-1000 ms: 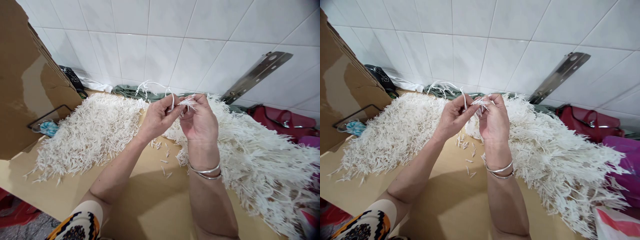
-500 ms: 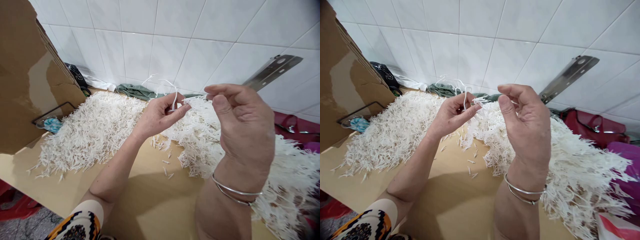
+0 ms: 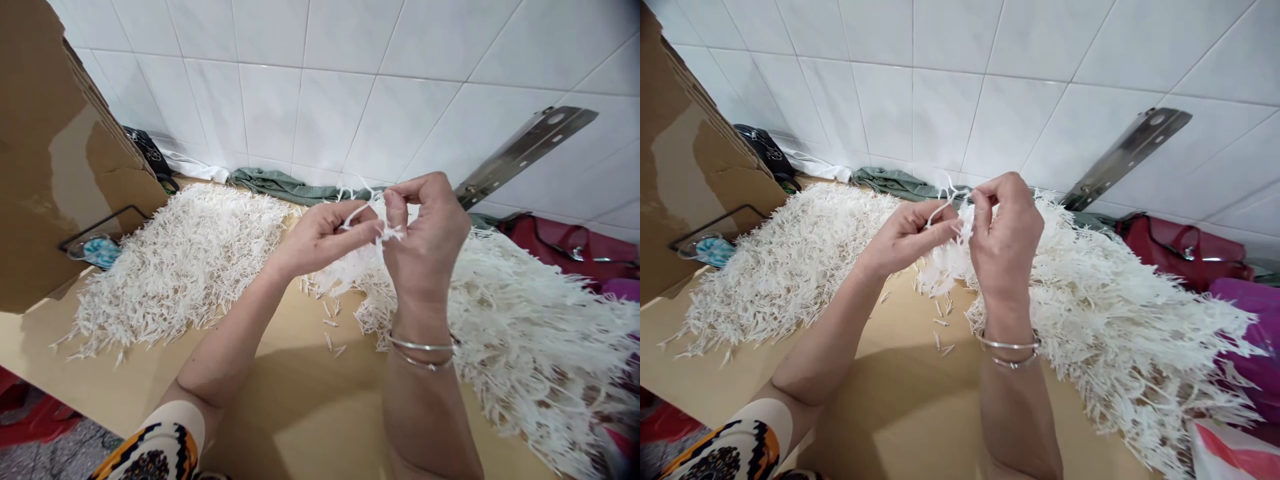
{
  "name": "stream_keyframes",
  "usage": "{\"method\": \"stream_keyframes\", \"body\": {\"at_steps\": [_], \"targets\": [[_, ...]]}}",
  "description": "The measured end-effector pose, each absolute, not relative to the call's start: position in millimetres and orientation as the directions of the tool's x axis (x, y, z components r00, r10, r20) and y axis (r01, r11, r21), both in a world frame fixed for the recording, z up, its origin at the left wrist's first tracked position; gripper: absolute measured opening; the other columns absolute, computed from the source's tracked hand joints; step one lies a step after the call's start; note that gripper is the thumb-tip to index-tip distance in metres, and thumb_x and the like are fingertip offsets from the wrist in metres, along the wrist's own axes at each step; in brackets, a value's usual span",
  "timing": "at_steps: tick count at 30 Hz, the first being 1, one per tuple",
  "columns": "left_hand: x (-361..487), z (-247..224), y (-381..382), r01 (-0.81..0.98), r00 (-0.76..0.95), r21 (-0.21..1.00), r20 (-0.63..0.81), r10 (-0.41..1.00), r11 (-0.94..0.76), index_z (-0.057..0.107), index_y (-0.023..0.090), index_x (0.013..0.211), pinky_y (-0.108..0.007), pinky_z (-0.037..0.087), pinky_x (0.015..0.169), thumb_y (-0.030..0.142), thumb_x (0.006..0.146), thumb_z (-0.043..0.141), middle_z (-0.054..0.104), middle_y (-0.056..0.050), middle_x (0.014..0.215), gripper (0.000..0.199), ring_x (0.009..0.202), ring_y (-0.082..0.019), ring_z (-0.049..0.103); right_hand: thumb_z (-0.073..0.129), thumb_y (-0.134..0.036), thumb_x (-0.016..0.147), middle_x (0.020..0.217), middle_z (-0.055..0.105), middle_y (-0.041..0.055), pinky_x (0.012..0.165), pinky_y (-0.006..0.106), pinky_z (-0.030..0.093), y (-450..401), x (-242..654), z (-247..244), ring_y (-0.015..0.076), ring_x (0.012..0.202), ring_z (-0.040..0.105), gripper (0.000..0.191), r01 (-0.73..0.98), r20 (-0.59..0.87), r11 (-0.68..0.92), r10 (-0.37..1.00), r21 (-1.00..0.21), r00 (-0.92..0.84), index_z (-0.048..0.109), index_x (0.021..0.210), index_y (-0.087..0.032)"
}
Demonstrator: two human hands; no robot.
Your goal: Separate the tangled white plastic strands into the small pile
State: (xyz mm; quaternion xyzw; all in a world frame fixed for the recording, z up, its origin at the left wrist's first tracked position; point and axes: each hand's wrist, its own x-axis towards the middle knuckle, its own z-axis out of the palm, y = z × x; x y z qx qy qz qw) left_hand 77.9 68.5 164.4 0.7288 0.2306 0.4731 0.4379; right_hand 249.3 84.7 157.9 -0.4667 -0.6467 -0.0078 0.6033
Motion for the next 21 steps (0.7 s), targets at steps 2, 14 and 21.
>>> {"method": "stream_keyframes", "body": {"at_steps": [2, 14, 21], "targets": [[79, 167, 63, -0.136, 0.533, 0.860, 0.482, 0.695, -0.492, 0.066, 0.020, 0.084, -0.026, 0.031, 0.057, 0.053, 0.097, 0.071, 0.047, 0.005, 0.069, 0.036, 0.059, -0.008, 0.035, 0.068, -0.018, 0.091, 0.079, 0.068, 0.0006, 0.083, 0.041, 0.051, 101, 260, 149, 0.0208, 0.077, 0.062, 0.014, 0.592, 0.743, 0.512, 0.624, -0.622, 0.240, 0.065, 0.082, -0.028], [77, 159, 74, 0.127, 0.299, 0.748, 0.598, 0.744, -0.652, 0.057, 0.022, 0.086, -0.029, 0.034, 0.061, 0.056, 0.104, 0.059, 0.044, 0.003, 0.072, 0.039, 0.066, -0.012, 0.038, 0.077, -0.040, 0.094, 0.107, 0.083, 0.0020, 0.098, 0.041, 0.058, 49, 264, 182, 0.0184, 0.099, 0.077, 0.023, 0.411, 0.635, 0.575, 0.773, -0.708, 0.013, 0.081, 0.111, -0.026], [81, 157, 75, 0.168, 0.248, 0.690, 0.662, 0.708, -0.704, 0.052, 0.021, 0.080, -0.029, 0.031, 0.058, 0.057, 0.105, 0.059, 0.041, 0.004, 0.068, 0.044, 0.061, -0.010, 0.035, 0.081, -0.029, 0.088, 0.107, 0.083, 0.0032, 0.101, 0.051, 0.059, 48, 254, 182, 0.0240, 0.100, 0.077, 0.019, 0.489, 0.654, 0.570, 0.757, -0.660, 0.000, 0.078, 0.107, -0.025]]}}
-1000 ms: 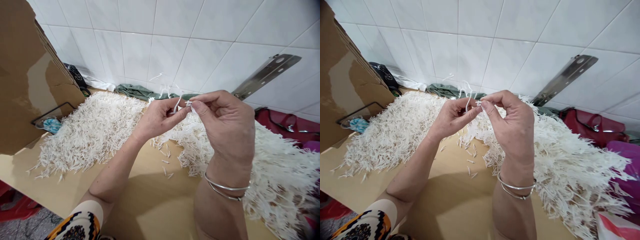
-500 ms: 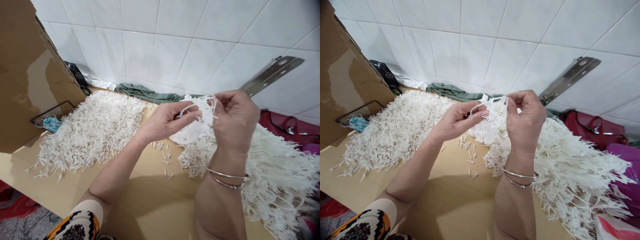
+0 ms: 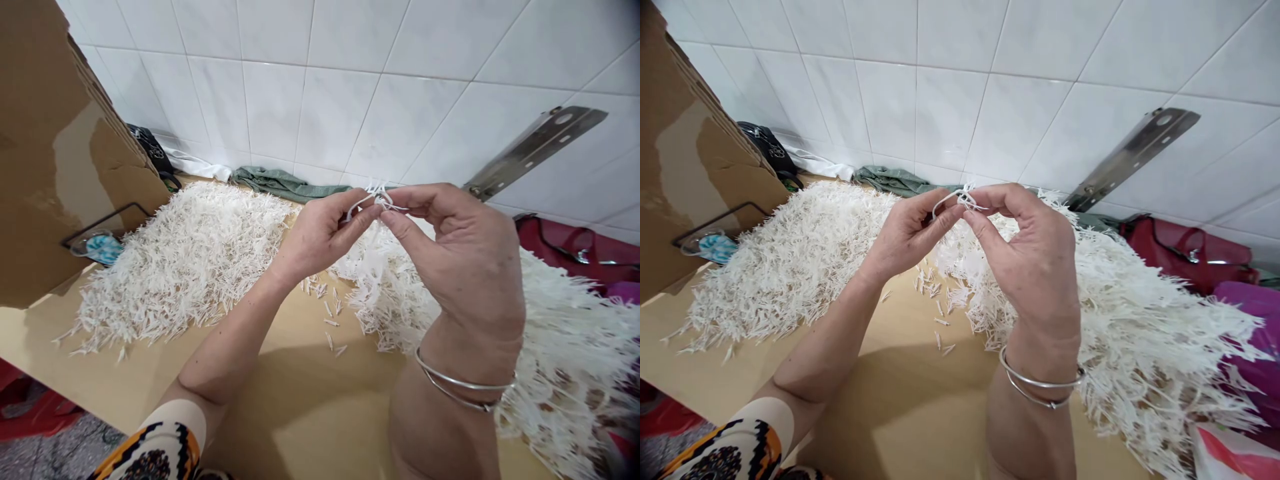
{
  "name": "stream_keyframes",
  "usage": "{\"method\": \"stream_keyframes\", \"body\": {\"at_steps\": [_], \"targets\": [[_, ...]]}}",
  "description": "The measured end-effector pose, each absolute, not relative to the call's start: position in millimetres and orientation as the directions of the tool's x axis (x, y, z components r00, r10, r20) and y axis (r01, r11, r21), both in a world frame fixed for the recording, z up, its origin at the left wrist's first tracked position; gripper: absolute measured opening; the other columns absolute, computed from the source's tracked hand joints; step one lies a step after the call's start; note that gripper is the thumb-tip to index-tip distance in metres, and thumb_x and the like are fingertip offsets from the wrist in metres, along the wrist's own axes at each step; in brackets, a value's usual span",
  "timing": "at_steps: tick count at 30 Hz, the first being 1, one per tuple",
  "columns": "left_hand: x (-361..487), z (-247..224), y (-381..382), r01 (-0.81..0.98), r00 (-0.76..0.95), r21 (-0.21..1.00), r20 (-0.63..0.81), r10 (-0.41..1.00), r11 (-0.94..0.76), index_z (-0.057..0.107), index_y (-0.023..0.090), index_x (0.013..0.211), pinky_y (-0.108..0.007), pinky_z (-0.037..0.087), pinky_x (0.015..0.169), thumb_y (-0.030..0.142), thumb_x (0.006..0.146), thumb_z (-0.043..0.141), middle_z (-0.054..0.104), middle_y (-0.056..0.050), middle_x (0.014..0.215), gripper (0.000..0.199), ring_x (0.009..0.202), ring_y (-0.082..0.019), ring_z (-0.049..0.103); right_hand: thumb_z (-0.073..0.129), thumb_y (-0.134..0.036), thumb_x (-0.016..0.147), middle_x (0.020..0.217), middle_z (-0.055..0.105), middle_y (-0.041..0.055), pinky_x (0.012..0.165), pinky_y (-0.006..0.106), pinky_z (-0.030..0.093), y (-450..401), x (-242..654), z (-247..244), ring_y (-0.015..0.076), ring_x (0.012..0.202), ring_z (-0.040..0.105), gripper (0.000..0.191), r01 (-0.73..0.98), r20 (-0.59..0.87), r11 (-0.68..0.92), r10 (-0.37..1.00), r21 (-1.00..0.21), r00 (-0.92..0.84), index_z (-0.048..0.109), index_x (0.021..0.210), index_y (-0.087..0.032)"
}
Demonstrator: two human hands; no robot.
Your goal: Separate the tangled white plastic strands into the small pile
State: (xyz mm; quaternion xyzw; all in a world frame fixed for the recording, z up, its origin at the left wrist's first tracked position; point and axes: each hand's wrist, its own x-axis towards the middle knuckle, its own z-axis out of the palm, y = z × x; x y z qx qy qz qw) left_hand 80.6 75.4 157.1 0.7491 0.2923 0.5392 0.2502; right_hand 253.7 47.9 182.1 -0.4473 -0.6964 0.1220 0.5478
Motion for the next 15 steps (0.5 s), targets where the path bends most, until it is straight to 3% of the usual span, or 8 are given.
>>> {"method": "stream_keyframes", "body": {"at_steps": [3, 7, 12, 15], "targets": [[80, 157, 77, 0.153, 0.249, 0.692, 0.664, 0.705, -0.706, 0.049, 0.021, 0.077, -0.029, 0.030, 0.057, 0.057, 0.104, 0.060, 0.040, 0.004, 0.068, 0.047, 0.062, -0.010, 0.033, 0.084, -0.029, 0.087, 0.112, 0.078, 0.0035, 0.099, 0.048, 0.058, 43, 252, 185, 0.0247, 0.100, 0.074, 0.025, 0.587, 0.714, 0.560, 0.699, -0.584, 0.044, 0.074, 0.110, -0.027], [79, 154, 80, 0.121, 0.284, 0.673, 0.681, 0.675, -0.729, 0.050, 0.021, 0.078, -0.029, 0.033, 0.059, 0.055, 0.104, 0.060, 0.041, 0.003, 0.070, 0.044, 0.064, -0.011, 0.037, 0.078, -0.026, 0.092, 0.091, 0.080, -0.0013, 0.088, 0.040, 0.058, 35, 251, 190, 0.0223, 0.089, 0.076, 0.003, 0.660, 0.701, 0.525, 0.713, -0.538, 0.004, 0.076, 0.093, -0.027], [80, 149, 87, 0.151, 0.299, 0.583, 0.743, 0.599, -0.798, 0.051, 0.021, 0.078, -0.029, 0.040, 0.068, 0.050, 0.106, 0.060, 0.047, 0.002, 0.074, 0.042, 0.071, -0.012, 0.045, 0.069, -0.018, 0.093, 0.087, 0.078, -0.0020, 0.084, 0.037, 0.056, 41, 249, 187, 0.0200, 0.083, 0.073, 0.009, 0.690, 0.724, 0.536, 0.690, -0.487, -0.025, 0.072, 0.090, -0.026], [80, 152, 85, 0.108, 0.355, 0.628, 0.700, 0.620, -0.771, 0.050, 0.021, 0.076, -0.030, 0.040, 0.066, 0.054, 0.104, 0.061, 0.046, 0.002, 0.072, 0.045, 0.070, -0.012, 0.044, 0.063, -0.017, 0.092, 0.089, 0.076, 0.0012, 0.087, 0.041, 0.056, 62, 251, 173, 0.0228, 0.088, 0.071, 0.011, 0.745, 0.740, 0.490, 0.673, -0.453, 0.008, 0.067, 0.089, -0.027]]}}
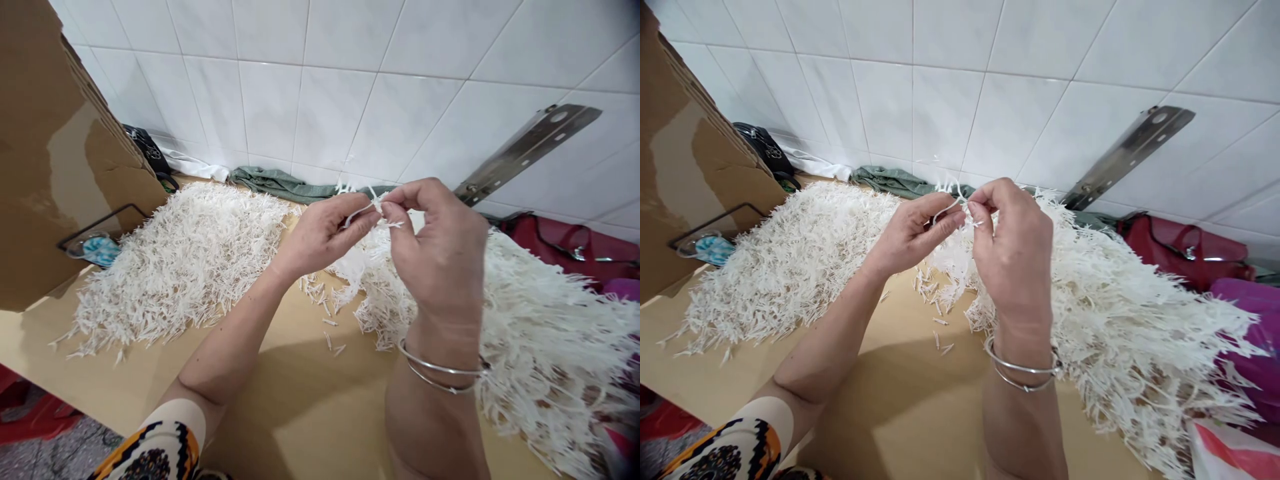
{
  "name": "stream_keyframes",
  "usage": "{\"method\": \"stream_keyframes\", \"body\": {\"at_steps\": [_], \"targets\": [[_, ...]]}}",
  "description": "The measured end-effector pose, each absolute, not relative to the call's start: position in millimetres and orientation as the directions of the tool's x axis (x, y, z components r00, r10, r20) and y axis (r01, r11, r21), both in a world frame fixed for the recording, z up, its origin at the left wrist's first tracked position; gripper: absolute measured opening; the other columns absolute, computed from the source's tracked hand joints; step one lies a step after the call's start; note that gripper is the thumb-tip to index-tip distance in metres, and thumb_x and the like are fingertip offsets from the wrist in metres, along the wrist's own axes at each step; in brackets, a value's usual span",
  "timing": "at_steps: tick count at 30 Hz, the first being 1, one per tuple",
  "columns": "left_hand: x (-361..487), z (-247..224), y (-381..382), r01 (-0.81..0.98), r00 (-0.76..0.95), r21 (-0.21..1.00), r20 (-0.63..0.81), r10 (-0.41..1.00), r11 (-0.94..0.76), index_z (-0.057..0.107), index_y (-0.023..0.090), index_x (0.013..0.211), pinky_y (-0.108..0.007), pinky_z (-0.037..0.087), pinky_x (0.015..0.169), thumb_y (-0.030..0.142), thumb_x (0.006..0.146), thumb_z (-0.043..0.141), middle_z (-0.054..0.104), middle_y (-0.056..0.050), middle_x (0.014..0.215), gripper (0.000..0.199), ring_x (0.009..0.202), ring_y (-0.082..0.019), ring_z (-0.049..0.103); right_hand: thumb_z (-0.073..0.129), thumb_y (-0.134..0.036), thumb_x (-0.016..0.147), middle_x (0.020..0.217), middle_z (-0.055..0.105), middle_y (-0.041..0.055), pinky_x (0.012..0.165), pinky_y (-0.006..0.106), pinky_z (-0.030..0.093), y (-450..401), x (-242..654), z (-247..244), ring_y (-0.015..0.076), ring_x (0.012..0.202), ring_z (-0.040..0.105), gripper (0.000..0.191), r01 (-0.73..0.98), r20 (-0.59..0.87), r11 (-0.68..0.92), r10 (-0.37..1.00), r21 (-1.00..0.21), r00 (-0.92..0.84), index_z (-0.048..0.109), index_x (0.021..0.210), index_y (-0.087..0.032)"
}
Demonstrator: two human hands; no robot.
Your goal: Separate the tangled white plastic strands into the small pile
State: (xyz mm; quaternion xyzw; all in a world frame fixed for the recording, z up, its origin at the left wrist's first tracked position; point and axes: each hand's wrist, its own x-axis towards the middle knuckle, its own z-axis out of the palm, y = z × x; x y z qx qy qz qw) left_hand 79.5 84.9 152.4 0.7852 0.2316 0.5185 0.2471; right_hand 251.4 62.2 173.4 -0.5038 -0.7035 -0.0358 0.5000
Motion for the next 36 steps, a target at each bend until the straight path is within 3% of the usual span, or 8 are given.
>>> {"method": "stream_keyframes", "body": {"at_steps": [4, 10, 14, 16, 20, 22, 25, 36], "targets": [[79, 159, 74, -0.057, 0.481, 0.736, 0.612, 0.627, -0.675, 0.060, 0.021, 0.083, -0.030, 0.043, 0.065, 0.056, 0.105, 0.059, 0.052, 0.000, 0.077, 0.041, 0.071, -0.012, 0.047, 0.061, -0.015, 0.088, 0.083, 0.073, 0.0030, 0.085, 0.045, 0.056, 91, 268, 156, 0.0244, 0.081, 0.069, 0.012, 0.743, 0.707, 0.404, 0.695, -0.535, 0.131, 0.064, 0.084, -0.027], [80, 153, 80, -0.075, 0.360, 0.787, 0.594, 0.719, -0.612, 0.066, 0.022, 0.091, -0.030, 0.041, 0.064, 0.060, 0.103, 0.061, 0.053, 0.000, 0.080, 0.040, 0.071, -0.012, 0.045, 0.068, -0.018, 0.092, 0.097, 0.083, 0.0048, 0.091, 0.040, 0.059, 69, 274, 171, 0.0213, 0.090, 0.077, 0.015, 0.633, 0.721, 0.489, 0.674, -0.600, 0.163, 0.081, 0.100, -0.022], [78, 149, 87, -0.004, 0.294, 0.762, 0.620, 0.727, -0.648, 0.065, 0.022, 0.092, -0.031, 0.039, 0.065, 0.063, 0.103, 0.058, 0.052, -0.001, 0.081, 0.043, 0.073, -0.013, 0.045, 0.061, -0.036, 0.105, 0.098, 0.081, 0.0038, 0.092, 0.041, 0.058, 45, 260, 186, 0.0201, 0.093, 0.076, 0.023, 0.548, 0.715, 0.548, 0.685, -0.632, 0.139, 0.080, 0.103, -0.023], [78, 149, 87, 0.022, 0.280, 0.742, 0.639, 0.716, -0.670, 0.064, 0.022, 0.091, -0.031, 0.039, 0.066, 0.062, 0.104, 0.056, 0.050, 0.000, 0.079, 0.043, 0.072, -0.013, 0.044, 0.069, -0.042, 0.100, 0.100, 0.081, 0.0021, 0.095, 0.044, 0.057, 39, 256, 189, 0.0209, 0.095, 0.075, 0.020, 0.506, 0.686, 0.568, 0.724, -0.649, 0.066, 0.078, 0.106, -0.026], [79, 151, 85, 0.082, 0.253, 0.677, 0.696, 0.672, -0.732, 0.061, 0.022, 0.087, -0.032, 0.041, 0.067, 0.062, 0.104, 0.057, 0.048, 0.000, 0.078, 0.043, 0.072, -0.014, 0.043, 0.081, -0.029, 0.087, 0.100, 0.080, -0.0026, 0.095, 0.045, 0.057, 37, 251, 189, 0.0219, 0.096, 0.074, 0.016, 0.602, 0.688, 0.567, 0.725, -0.563, -0.040, 0.075, 0.102, -0.030], [80, 152, 85, 0.105, 0.244, 0.641, 0.724, 0.645, -0.760, 0.060, 0.023, 0.086, -0.032, 0.042, 0.068, 0.062, 0.103, 0.058, 0.048, 0.000, 0.078, 0.043, 0.073, -0.014, 0.044, 0.075, -0.023, 0.092, 0.094, 0.078, -0.0018, 0.093, 0.044, 0.056, 38, 249, 188, 0.0220, 0.093, 0.074, 0.006, 0.635, 0.719, 0.562, 0.695, -0.530, -0.014, 0.073, 0.093, -0.029], [80, 153, 85, 0.144, 0.255, 0.616, 0.733, 0.631, -0.774, 0.061, 0.023, 0.085, -0.032, 0.044, 0.068, 0.061, 0.104, 0.057, 0.051, -0.001, 0.079, 0.044, 0.074, -0.015, 0.047, 0.070, -0.021, 0.094, 0.089, 0.074, -0.0011, 0.091, 0.043, 0.056, 42, 247, 184, 0.0218, 0.089, 0.072, 0.011, 0.593, 0.738, 0.584, 0.675, -0.554, 0.025, 0.069, 0.086, -0.029], [84, 147, 91, 0.174, 0.239, 0.534, 0.792, 0.562, -0.827, 0.048, 0.022, 0.075, -0.033, 0.045, 0.072, 0.058, 0.106, 0.056, 0.048, -0.001, 0.076, 0.047, 0.074, -0.016, 0.047, 0.064, -0.036, 0.092, 0.077, 0.059, -0.0028, 0.077, 0.036, 0.055, 91, 235, 149, 0.0170, 0.075, 0.062, 0.017, 0.404, 0.720, 0.612, 0.660, -0.680, 0.214, 0.053, 0.083, -0.027]]}}
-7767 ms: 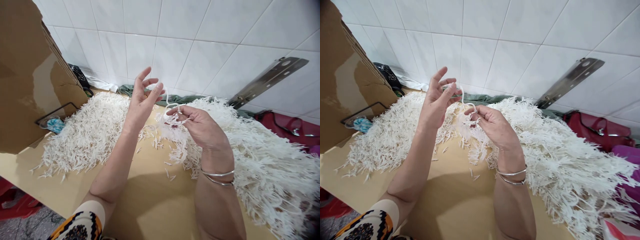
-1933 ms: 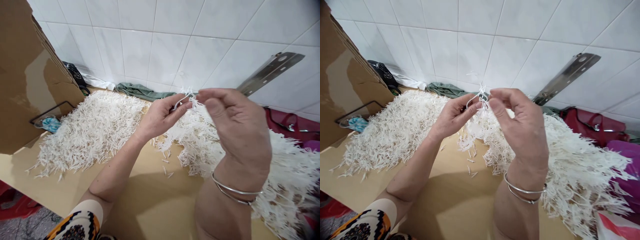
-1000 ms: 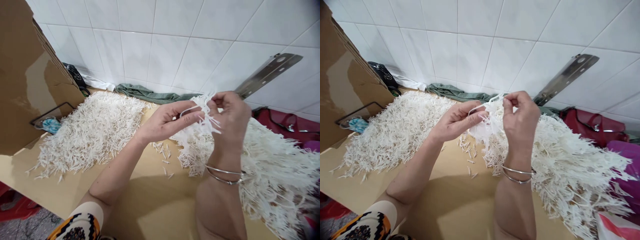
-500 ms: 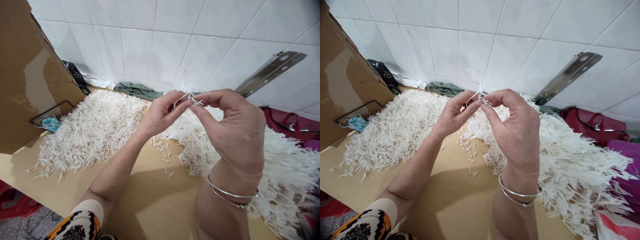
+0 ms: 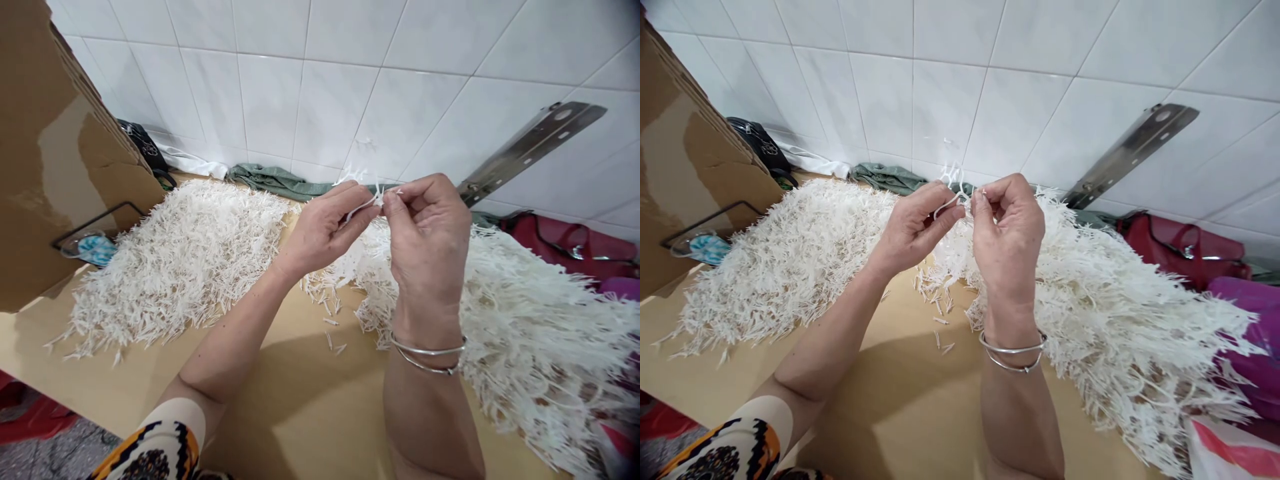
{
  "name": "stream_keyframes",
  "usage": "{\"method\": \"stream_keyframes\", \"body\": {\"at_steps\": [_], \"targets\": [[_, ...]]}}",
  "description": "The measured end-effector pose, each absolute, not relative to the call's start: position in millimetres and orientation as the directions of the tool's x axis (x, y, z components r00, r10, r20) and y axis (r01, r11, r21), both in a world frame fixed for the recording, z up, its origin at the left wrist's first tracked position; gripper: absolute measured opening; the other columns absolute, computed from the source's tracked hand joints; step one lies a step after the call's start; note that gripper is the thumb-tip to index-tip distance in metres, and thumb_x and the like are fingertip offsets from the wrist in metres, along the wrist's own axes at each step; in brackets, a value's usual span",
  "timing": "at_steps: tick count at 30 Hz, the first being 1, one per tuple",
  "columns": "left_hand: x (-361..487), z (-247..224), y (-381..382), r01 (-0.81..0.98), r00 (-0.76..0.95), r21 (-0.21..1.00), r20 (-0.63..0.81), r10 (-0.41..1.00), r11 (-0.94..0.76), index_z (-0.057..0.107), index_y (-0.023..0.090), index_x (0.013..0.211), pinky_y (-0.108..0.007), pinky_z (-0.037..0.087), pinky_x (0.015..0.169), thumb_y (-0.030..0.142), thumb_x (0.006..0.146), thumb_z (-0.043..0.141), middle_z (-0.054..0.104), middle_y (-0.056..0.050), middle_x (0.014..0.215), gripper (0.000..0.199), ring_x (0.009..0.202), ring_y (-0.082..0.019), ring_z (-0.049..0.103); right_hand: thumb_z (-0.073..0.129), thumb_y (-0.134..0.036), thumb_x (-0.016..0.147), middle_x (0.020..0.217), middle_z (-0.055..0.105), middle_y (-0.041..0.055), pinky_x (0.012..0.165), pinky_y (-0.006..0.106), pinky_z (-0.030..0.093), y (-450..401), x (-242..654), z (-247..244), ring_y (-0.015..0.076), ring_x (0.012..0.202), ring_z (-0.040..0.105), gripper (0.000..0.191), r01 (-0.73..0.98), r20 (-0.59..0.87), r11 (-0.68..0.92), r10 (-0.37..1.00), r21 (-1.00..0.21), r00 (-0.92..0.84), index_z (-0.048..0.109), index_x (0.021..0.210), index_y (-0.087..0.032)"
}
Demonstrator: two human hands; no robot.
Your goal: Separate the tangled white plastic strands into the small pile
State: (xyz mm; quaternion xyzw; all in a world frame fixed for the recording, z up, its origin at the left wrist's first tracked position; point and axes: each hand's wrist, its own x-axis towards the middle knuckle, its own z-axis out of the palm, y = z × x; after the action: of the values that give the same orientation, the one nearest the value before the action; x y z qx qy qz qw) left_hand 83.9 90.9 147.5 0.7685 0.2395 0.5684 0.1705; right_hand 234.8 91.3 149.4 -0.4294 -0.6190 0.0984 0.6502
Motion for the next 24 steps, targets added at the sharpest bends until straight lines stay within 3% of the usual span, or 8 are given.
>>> {"method": "stream_keyframes", "body": {"at_steps": [5, 7, 9, 13, 18, 24], "targets": [[79, 153, 86, 0.173, 0.162, 0.565, 0.792, 0.589, -0.807, 0.057, 0.023, 0.083, -0.033, 0.048, 0.075, 0.055, 0.107, 0.054, 0.052, -0.001, 0.079, 0.041, 0.076, -0.015, 0.050, 0.075, -0.029, 0.081, 0.077, 0.060, -0.0013, 0.079, 0.042, 0.060, 94, 265, 157, 0.0178, 0.070, 0.063, 0.019, 0.230, 0.635, 0.594, 0.686, -0.771, 0.355, 0.056, 0.082, -0.028], [74, 153, 87, 0.158, 0.153, 0.604, 0.767, 0.623, -0.781, 0.061, 0.023, 0.086, -0.032, 0.048, 0.073, 0.056, 0.107, 0.055, 0.055, -0.001, 0.080, 0.039, 0.074, -0.014, 0.050, 0.076, -0.030, 0.086, 0.084, 0.065, 0.0020, 0.083, 0.045, 0.061, 80, 280, 166, 0.0211, 0.077, 0.068, 0.015, 0.317, 0.686, 0.612, 0.596, -0.725, 0.418, 0.062, 0.083, -0.028], [72, 152, 89, 0.130, 0.159, 0.645, 0.736, 0.658, -0.753, 0.063, 0.023, 0.089, -0.031, 0.048, 0.071, 0.056, 0.107, 0.054, 0.059, -0.001, 0.082, 0.039, 0.073, -0.013, 0.051, 0.077, -0.031, 0.089, 0.096, 0.073, 0.0043, 0.089, 0.048, 0.060, 62, 291, 174, 0.0263, 0.091, 0.073, 0.008, 0.450, 0.721, 0.567, 0.592, -0.690, 0.360, 0.070, 0.091, -0.030], [73, 149, 90, 0.112, 0.188, 0.672, 0.710, 0.679, -0.732, 0.068, 0.024, 0.095, -0.032, 0.049, 0.071, 0.058, 0.107, 0.053, 0.066, -0.003, 0.090, 0.039, 0.078, -0.014, 0.056, 0.076, -0.032, 0.093, 0.100, 0.080, 0.0032, 0.088, 0.049, 0.059, 36, 292, 186, 0.0297, 0.095, 0.077, 0.009, 0.611, 0.595, 0.441, 0.802, -0.658, 0.062, 0.079, 0.101, -0.032], [77, 148, 87, 0.079, 0.301, 0.692, 0.669, 0.679, -0.717, 0.070, 0.024, 0.096, -0.032, 0.046, 0.068, 0.061, 0.106, 0.054, 0.062, -0.003, 0.085, 0.041, 0.075, -0.015, 0.053, 0.071, -0.039, 0.097, 0.091, 0.080, 0.0016, 0.085, 0.043, 0.058, 38, 266, 191, 0.0238, 0.088, 0.075, 0.014, 0.597, 0.608, 0.466, 0.793, -0.653, 0.046, 0.076, 0.091, -0.028], [80, 145, 89, 0.075, 0.327, 0.711, 0.645, 0.691, -0.699, 0.067, 0.022, 0.089, -0.029, 0.042, 0.063, 0.065, 0.103, 0.056, 0.055, 0.000, 0.076, 0.047, 0.067, -0.012, 0.046, 0.068, -0.026, 0.094, 0.080, 0.072, -0.0018, 0.081, 0.038, 0.054, 41, 253, 191, 0.0197, 0.079, 0.067, 0.015, 0.627, 0.652, 0.538, 0.756, -0.564, -0.063, 0.065, 0.079, -0.027]]}}
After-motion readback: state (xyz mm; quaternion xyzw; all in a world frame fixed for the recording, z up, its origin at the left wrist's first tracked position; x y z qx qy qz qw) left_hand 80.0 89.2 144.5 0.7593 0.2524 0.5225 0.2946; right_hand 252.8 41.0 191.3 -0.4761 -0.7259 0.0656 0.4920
